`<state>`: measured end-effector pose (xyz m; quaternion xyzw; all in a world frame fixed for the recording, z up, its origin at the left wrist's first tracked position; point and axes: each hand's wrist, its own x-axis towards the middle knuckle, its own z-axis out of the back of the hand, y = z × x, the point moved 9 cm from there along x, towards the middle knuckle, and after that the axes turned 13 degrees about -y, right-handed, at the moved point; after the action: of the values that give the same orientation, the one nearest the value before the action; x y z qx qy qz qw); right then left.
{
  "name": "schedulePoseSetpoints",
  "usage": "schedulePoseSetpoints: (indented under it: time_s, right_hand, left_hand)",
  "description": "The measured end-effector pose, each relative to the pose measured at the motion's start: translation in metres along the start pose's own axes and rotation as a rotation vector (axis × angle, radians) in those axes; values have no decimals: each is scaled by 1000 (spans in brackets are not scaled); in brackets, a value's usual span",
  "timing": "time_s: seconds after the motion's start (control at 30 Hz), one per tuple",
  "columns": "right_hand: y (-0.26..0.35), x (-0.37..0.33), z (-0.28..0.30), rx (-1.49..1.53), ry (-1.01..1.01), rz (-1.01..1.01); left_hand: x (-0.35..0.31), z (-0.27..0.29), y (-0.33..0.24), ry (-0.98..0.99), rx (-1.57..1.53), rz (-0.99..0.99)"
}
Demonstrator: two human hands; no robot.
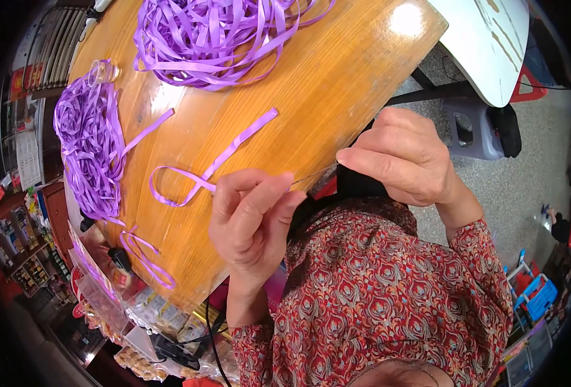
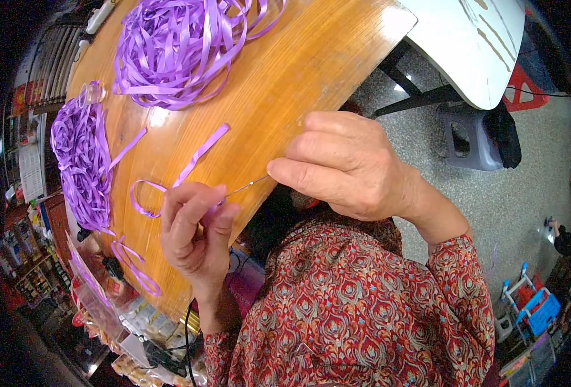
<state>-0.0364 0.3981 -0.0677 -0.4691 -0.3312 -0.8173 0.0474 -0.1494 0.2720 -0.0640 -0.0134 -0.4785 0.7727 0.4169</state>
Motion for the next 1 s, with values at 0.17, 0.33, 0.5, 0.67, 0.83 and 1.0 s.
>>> schedulePoseSetpoints:
  time_s: [0.17, 0.33, 0.5, 0.67, 0.83, 1.0]
  right_hand:
    - [1, -2, -3, 27, -34, 27]
    - [6, -2, 0, 46, -64, 56]
    - [11, -2, 2, 25, -38, 115]
    - [12, -4, -1, 9, -16, 146]
    - [11, 2, 2, 37, -21, 104]
    - [7, 1, 0, 13, -3, 79]
  left_hand:
    - [1, -1, -6, -25, 117, -158]
    - [-3, -3, 3, 27, -30, 10]
    - [-10, -7, 22, 58, -206, 332]
    - [-16, -9, 27, 113, -130, 339]
    - [-7, -4, 15, 72, -86, 211]
    - [-1, -4, 3, 76, -10, 131]
